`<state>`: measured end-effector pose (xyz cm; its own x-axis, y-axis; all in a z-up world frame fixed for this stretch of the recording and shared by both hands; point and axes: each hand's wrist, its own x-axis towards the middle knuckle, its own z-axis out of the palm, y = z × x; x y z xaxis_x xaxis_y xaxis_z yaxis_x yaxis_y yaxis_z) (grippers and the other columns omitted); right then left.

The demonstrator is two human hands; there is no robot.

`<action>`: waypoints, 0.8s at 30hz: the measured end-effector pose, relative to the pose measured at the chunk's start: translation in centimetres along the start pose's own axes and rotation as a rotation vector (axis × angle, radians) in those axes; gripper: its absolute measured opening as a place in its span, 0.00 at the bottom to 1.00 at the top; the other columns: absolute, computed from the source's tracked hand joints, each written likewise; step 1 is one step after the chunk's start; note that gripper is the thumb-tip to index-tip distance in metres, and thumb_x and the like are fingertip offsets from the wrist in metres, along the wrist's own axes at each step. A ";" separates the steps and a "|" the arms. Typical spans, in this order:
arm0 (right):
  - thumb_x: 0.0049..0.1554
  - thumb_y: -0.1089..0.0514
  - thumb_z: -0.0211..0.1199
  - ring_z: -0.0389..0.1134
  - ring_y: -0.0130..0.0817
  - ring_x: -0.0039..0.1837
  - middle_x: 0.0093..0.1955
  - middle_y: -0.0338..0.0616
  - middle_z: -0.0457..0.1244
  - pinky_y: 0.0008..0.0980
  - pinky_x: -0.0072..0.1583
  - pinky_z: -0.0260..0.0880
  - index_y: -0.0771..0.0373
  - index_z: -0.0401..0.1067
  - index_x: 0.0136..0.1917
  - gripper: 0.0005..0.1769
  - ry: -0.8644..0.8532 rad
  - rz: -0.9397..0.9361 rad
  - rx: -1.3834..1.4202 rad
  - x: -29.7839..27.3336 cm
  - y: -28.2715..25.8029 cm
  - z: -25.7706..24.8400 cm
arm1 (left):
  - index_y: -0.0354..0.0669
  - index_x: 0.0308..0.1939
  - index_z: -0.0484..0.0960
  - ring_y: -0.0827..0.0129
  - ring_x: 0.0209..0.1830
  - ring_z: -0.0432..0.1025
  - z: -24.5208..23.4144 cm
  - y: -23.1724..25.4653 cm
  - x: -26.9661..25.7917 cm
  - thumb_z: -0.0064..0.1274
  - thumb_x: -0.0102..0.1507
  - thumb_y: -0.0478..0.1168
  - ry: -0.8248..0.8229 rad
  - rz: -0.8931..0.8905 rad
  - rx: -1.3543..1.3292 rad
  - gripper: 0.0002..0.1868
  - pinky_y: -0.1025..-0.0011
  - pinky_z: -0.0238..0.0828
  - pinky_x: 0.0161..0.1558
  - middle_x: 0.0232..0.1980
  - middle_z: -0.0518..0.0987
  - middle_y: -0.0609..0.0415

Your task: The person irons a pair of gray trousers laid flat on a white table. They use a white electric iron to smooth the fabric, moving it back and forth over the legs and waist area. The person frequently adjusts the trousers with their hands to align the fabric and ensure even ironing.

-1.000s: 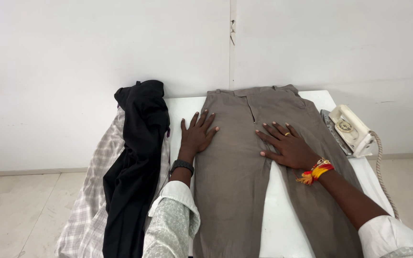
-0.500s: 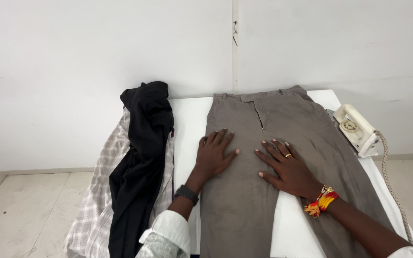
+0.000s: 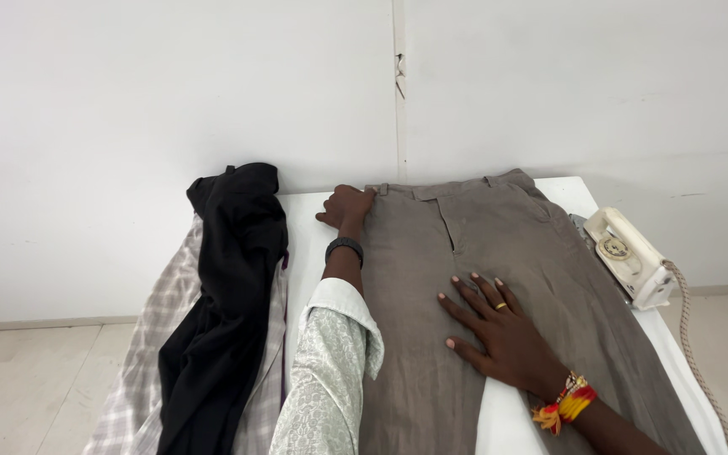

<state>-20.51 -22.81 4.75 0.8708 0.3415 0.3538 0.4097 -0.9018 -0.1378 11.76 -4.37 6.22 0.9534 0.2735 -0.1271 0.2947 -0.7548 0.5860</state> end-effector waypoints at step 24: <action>0.56 0.30 0.56 0.45 0.49 0.81 0.79 0.48 0.51 0.54 0.77 0.39 0.48 0.58 0.77 0.42 -0.013 0.064 -0.008 0.6 0.7 -0.6 | 0.53 0.73 0.67 0.53 0.78 0.55 3.3 -5.2 -13.8 0.48 0.65 0.66 0.014 1.059 0.168 0.38 0.43 0.45 0.73 0.77 0.64 0.48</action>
<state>-19.84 -23.35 5.42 0.8984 0.2867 0.3328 0.3513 -0.9237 -0.1526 -2.73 -6.18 2.33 0.7283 -0.5625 0.3914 -0.6758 -0.6840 0.2746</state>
